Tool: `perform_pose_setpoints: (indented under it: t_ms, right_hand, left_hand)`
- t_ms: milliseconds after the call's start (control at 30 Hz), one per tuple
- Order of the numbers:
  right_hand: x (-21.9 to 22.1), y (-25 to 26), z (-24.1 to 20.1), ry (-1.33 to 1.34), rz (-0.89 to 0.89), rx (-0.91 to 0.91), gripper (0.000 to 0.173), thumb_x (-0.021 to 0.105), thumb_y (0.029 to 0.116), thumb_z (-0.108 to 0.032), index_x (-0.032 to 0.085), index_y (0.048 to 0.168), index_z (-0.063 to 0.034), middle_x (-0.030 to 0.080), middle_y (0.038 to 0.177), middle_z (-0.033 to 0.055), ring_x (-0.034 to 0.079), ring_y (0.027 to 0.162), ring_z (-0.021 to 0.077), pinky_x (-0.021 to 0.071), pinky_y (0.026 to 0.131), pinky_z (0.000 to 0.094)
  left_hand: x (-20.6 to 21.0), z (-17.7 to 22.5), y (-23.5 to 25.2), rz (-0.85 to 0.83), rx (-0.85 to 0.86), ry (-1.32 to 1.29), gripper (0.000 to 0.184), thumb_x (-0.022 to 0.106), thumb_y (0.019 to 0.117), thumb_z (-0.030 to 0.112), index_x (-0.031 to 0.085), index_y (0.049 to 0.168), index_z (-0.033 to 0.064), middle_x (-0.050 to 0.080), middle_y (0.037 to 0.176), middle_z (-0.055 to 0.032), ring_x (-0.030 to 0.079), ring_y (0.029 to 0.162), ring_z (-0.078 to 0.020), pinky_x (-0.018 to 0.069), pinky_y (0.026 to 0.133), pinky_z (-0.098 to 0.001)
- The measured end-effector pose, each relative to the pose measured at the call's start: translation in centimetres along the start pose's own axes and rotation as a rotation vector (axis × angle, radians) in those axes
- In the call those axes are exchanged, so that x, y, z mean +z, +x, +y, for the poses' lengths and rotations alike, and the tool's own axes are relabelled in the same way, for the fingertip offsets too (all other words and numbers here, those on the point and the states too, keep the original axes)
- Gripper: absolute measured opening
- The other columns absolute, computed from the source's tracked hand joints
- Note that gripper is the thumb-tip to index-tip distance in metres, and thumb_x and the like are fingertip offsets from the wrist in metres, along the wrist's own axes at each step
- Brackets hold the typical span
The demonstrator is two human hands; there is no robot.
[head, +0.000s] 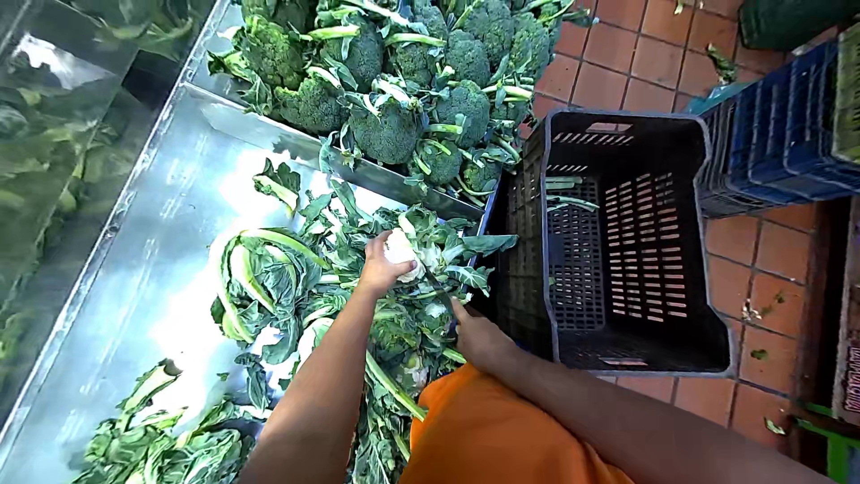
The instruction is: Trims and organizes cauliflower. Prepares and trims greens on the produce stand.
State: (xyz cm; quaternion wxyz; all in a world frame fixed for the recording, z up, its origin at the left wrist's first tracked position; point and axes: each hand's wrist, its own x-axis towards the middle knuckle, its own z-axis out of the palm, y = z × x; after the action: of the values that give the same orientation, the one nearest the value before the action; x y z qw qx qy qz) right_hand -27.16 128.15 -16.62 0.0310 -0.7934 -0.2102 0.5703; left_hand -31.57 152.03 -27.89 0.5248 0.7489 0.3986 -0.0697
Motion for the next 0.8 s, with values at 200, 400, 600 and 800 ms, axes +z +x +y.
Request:
perform_pose_setpoints:
  t_ms: [200, 400, 600, 800]
  right_hand:
    - [-3.8, -5.3, 3.7, 0.058, -0.029, -0.098, 0.060, 0.041, 0.1098, -0.029, 0.019, 0.165, -0.0308, 0.065, 0.131, 0.0165, 0.067, 0.111, 0.0363, 0.0523, 0.096, 0.0597]
    - [-3.7, -6.1, 7.6, 0.155, 0.213, -0.217, 0.064, 0.051, 0.1060, -0.028, 0.024, 0.164, -0.0353, 0.071, 0.108, 0.0126, 0.070, 0.083, 0.0274, 0.0584, 0.078, 0.0527]
    - [-3.7, -4.1, 5.7, 0.211, 0.241, -0.424, 0.055, 0.054, 0.0989, -0.016, 0.043, 0.152, -0.0232, 0.067, 0.120, 0.0014, 0.068, 0.093, 0.0156, 0.0595, 0.083, 0.0409]
    - [-3.0, -6.5, 2.7, -0.033, 0.094, -0.469, 0.051, 0.044, 0.1088, -0.033, 0.037, 0.158, -0.0246, 0.067, 0.123, 0.0128, 0.069, 0.106, 0.0284, 0.0559, 0.094, 0.0514]
  left_hand:
    - [-6.8, -3.0, -3.7, -0.209, -0.003, -0.768, 0.106, 0.080, 0.0747, 0.053, 0.022, 0.159, 0.0215, 0.064, 0.130, -0.0150, 0.068, 0.108, -0.0296, 0.0593, 0.088, -0.0516]
    - [-11.7, -5.0, -10.8, -0.221, 0.042, -1.098, 0.084, 0.089, 0.0589, 0.064, 0.062, 0.128, 0.0258, 0.075, 0.110, -0.0026, 0.073, 0.099, -0.0186, 0.0623, 0.084, -0.0422]
    - [-12.4, -4.2, -11.0, -0.125, 0.019, -0.931, 0.105, 0.087, 0.0614, 0.065, 0.043, 0.148, 0.0261, 0.069, 0.122, -0.0058, 0.070, 0.106, -0.0214, 0.0606, 0.088, -0.0435]
    - [-9.7, -4.1, -7.8, 0.052, -0.229, -0.728, 0.070, 0.065, 0.0981, 0.026, 0.028, 0.158, 0.0243, 0.063, 0.127, -0.0214, 0.068, 0.103, -0.0366, 0.0590, 0.082, -0.0546]
